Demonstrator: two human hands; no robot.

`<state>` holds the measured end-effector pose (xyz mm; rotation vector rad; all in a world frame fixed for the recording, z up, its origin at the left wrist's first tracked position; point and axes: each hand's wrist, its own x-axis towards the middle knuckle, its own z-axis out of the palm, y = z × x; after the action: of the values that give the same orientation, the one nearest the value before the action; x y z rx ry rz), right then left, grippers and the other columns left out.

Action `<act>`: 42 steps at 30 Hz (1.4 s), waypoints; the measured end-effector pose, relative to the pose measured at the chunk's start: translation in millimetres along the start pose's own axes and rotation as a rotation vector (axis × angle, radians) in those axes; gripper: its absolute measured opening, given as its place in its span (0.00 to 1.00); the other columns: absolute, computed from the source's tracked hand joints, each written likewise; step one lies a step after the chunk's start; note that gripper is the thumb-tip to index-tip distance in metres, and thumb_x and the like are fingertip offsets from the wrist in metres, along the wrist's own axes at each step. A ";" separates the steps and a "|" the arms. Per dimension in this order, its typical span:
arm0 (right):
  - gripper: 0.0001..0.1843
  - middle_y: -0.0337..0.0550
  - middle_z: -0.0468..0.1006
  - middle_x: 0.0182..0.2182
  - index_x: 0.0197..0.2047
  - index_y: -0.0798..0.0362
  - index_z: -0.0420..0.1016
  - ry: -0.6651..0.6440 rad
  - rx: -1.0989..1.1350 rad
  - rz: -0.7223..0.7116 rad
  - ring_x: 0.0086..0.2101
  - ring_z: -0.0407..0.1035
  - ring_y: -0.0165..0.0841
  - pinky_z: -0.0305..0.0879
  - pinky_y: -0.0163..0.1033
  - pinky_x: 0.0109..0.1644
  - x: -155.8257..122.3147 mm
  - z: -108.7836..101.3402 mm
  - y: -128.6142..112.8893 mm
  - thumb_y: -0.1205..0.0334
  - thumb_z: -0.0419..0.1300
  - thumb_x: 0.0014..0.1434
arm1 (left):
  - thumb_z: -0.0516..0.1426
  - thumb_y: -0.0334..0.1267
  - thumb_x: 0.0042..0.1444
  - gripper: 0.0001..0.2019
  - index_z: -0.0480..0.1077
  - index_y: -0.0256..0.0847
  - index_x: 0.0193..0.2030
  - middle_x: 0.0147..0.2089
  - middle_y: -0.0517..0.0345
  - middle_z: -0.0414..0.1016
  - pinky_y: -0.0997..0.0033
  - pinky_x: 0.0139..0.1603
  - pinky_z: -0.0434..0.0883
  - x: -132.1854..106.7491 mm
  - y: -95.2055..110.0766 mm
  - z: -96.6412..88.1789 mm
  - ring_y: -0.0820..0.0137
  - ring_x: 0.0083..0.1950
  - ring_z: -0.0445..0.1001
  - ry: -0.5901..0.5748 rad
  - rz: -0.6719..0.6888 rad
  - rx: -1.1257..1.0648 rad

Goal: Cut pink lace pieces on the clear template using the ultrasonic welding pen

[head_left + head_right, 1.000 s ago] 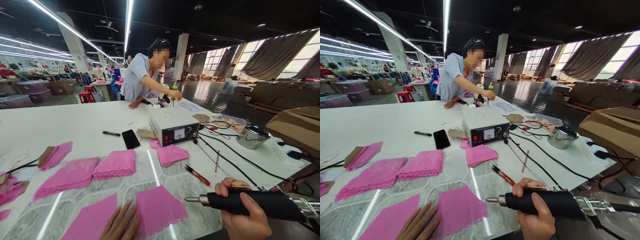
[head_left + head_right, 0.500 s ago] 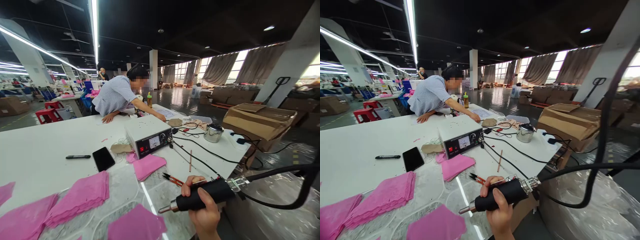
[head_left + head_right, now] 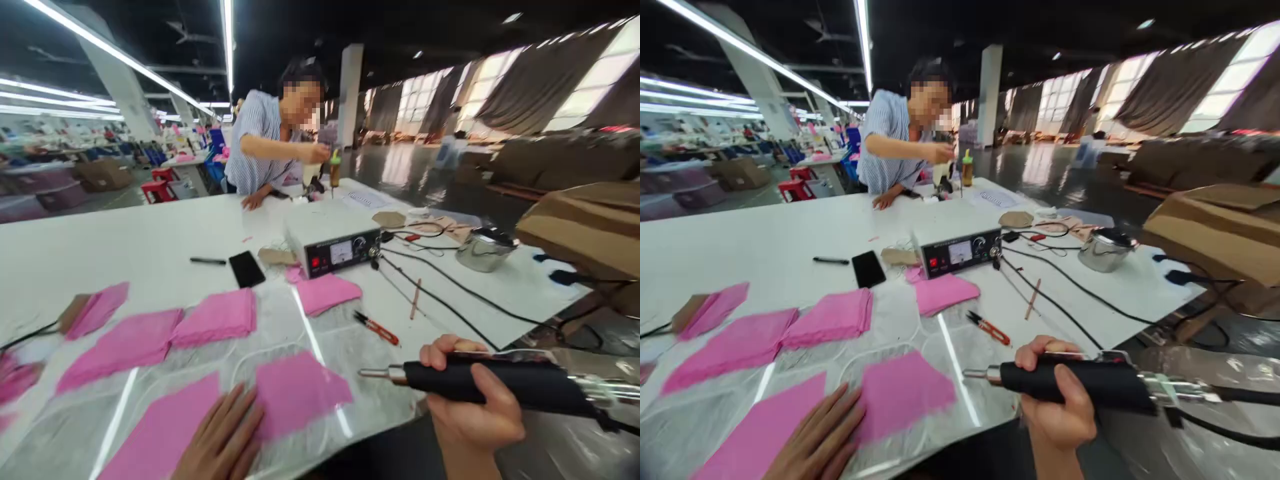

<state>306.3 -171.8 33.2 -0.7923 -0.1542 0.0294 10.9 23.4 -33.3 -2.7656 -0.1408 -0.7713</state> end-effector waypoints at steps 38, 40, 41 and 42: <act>0.07 0.36 0.68 0.21 0.22 0.52 0.68 -0.252 -0.214 -0.050 0.17 0.60 0.27 0.60 0.37 0.20 -8.6 25.8 28.7 0.60 0.53 0.37 | 0.53 0.31 0.66 0.16 0.69 0.36 0.59 0.66 0.46 0.66 0.53 0.69 0.61 15.2 23.8 -19.7 0.55 0.72 0.56 -0.081 -0.188 -0.261; 0.07 0.36 0.68 0.21 0.23 0.52 0.68 -0.243 -0.210 -0.041 0.18 0.60 0.27 0.60 0.38 0.20 -9.1 26.1 28.4 0.59 0.53 0.37 | 0.52 0.31 0.66 0.16 0.69 0.36 0.59 0.66 0.47 0.66 0.53 0.69 0.61 15.2 23.7 -19.5 0.55 0.72 0.55 -0.079 -0.188 -0.261; 0.07 0.36 0.68 0.22 0.23 0.51 0.68 -0.237 -0.204 -0.032 0.18 0.60 0.27 0.61 0.38 0.20 -9.5 26.2 28.3 0.60 0.53 0.37 | 0.52 0.31 0.66 0.16 0.69 0.36 0.60 0.65 0.47 0.66 0.53 0.69 0.60 15.3 23.6 -19.4 0.55 0.72 0.55 -0.077 -0.188 -0.261; 0.07 0.36 0.68 0.22 0.23 0.51 0.67 -0.231 -0.197 -0.023 0.18 0.60 0.27 0.61 0.38 0.21 -9.8 26.3 28.3 0.60 0.54 0.36 | 0.52 0.30 0.66 0.16 0.69 0.36 0.60 0.65 0.47 0.66 0.53 0.69 0.60 15.5 23.5 -19.2 0.55 0.72 0.55 -0.075 -0.187 -0.262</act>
<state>293.5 -134.1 30.0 -0.9830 -0.3896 0.0853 18.5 -4.2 -14.8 -3.0643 -0.3400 -0.7805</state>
